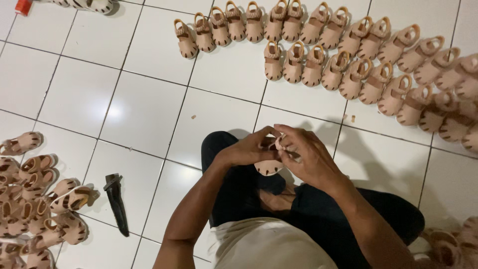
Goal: The person sits on the floor and assembles small beige shoes by attaching white soles to the uppers. They repeatedly pick up a shoe, apply adhesive from a small container, press the sole onto the upper, and place the finished shoe in a row on the floor.
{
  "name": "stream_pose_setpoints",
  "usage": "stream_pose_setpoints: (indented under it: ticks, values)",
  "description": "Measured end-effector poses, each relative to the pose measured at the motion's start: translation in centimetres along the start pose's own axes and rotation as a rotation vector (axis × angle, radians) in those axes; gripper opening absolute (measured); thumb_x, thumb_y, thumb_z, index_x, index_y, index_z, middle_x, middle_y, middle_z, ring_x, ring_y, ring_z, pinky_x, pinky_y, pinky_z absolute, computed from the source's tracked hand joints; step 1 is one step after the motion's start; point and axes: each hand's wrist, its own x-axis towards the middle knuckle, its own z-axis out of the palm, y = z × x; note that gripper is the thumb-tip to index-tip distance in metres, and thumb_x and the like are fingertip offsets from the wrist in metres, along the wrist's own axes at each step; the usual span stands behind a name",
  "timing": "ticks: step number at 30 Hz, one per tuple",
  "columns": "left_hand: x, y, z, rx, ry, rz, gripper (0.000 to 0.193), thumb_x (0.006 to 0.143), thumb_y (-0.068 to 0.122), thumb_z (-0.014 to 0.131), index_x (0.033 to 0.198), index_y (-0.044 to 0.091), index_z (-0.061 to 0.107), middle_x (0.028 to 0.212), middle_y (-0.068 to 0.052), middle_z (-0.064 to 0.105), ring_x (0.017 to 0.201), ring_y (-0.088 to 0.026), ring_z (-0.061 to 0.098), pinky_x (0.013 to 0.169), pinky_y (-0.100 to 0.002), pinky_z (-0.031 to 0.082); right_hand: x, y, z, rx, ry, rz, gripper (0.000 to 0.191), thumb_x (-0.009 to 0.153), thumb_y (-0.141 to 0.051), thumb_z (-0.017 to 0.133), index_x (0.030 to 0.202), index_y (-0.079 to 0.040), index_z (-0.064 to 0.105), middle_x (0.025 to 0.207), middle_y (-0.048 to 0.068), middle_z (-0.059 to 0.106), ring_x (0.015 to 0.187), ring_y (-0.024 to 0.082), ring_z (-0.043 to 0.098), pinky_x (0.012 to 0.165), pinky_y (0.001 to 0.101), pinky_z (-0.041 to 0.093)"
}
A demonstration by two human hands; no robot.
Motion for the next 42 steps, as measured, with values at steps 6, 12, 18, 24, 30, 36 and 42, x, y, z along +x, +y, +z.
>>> stream_pose_setpoints:
  ticks: [6, 12, 18, 24, 30, 36, 42]
  values:
    - [1.4, -1.3, 0.2, 0.029, 0.266, -0.160, 0.045, 0.100, 0.032, 0.055, 0.134, 0.001, 0.055, 0.107, -0.019, 0.076, 0.099, -0.029, 0.073, 0.083, -0.038, 0.056, 2.5, 0.4, 1.3, -0.174, 0.062, -0.161, 0.070, 0.081, -0.003, 0.077, 0.145, -0.013, 0.049, 0.101, 0.004, 0.075, 0.108, 0.027, 0.069, 0.104, 0.0480, 0.052]
    - [0.5, -4.5, -3.5, -0.561, 0.484, -0.226, 0.068, 0.097, 0.043, 0.063, 0.150, 0.008, 0.037, 0.135, -0.028, 0.053, 0.122, -0.033, 0.054, 0.098, -0.040, 0.049, 8.7, 2.8, 3.7, -0.250, -0.089, -0.057, 0.066, 0.085, -0.003, 0.070, 0.146, -0.021, 0.053, 0.128, 0.011, 0.066, 0.109, 0.026, 0.066, 0.091, 0.0380, 0.056]
    - [0.0, -7.2, -7.4, -0.305, 0.812, -0.081, 0.077, 0.091, 0.042, 0.069, 0.150, 0.003, 0.039, 0.152, -0.023, 0.047, 0.140, -0.034, 0.049, 0.111, -0.047, 0.046, 17.9, 5.1, 4.0, -0.405, 0.093, -0.293, 0.066, 0.091, -0.009, 0.074, 0.151, -0.014, 0.047, 0.136, 0.017, 0.061, 0.122, 0.034, 0.062, 0.102, 0.0436, 0.051]
    - [5.2, -7.9, -10.9, 0.246, 0.901, -0.022, 0.084, 0.084, 0.033, 0.077, 0.149, -0.001, 0.037, 0.151, -0.025, 0.045, 0.138, -0.042, 0.047, 0.111, -0.050, 0.044, 12.5, 9.7, 5.9, -0.079, 0.187, 0.072, 0.072, 0.091, -0.011, 0.074, 0.154, -0.009, 0.040, 0.138, 0.019, 0.063, 0.126, 0.032, 0.062, 0.103, 0.0440, 0.052]
    - [14.4, -6.4, -13.5, 0.754, 1.019, -0.122, 0.087, 0.079, 0.024, 0.082, 0.149, -0.002, 0.037, 0.140, -0.019, 0.050, 0.129, -0.041, 0.044, 0.102, -0.056, 0.041, 1.9, 13.5, 4.4, 0.114, 0.198, 0.475, 0.076, 0.088, -0.012, 0.072, 0.155, -0.009, 0.038, 0.131, 0.014, 0.066, 0.116, 0.023, 0.066, 0.095, 0.0371, 0.056]
    - [19.1, -6.5, -13.5, 0.830, 1.108, -0.097, 0.062, 0.086, 0.037, 0.082, 0.128, 0.006, 0.049, 0.130, -0.012, 0.055, 0.134, -0.036, 0.047, 0.111, -0.055, 0.036, -4.4, 13.3, 1.6, 0.134, 0.346, 0.641, 0.072, 0.089, -0.011, 0.068, 0.155, -0.008, 0.038, 0.129, 0.015, 0.068, 0.118, 0.024, 0.067, 0.095, 0.0381, 0.057]
    - [19.9, -5.8, -11.4, 0.742, 1.127, 0.010, 0.076, 0.085, 0.035, 0.081, 0.143, 0.002, 0.045, 0.147, -0.022, 0.046, 0.138, -0.042, 0.038, 0.109, -0.059, 0.029, -7.0, 13.3, 1.2, 0.115, 0.344, 0.649, 0.071, 0.091, -0.014, 0.067, 0.155, -0.009, 0.036, 0.131, 0.015, 0.067, 0.115, 0.024, 0.069, 0.095, 0.0384, 0.057]
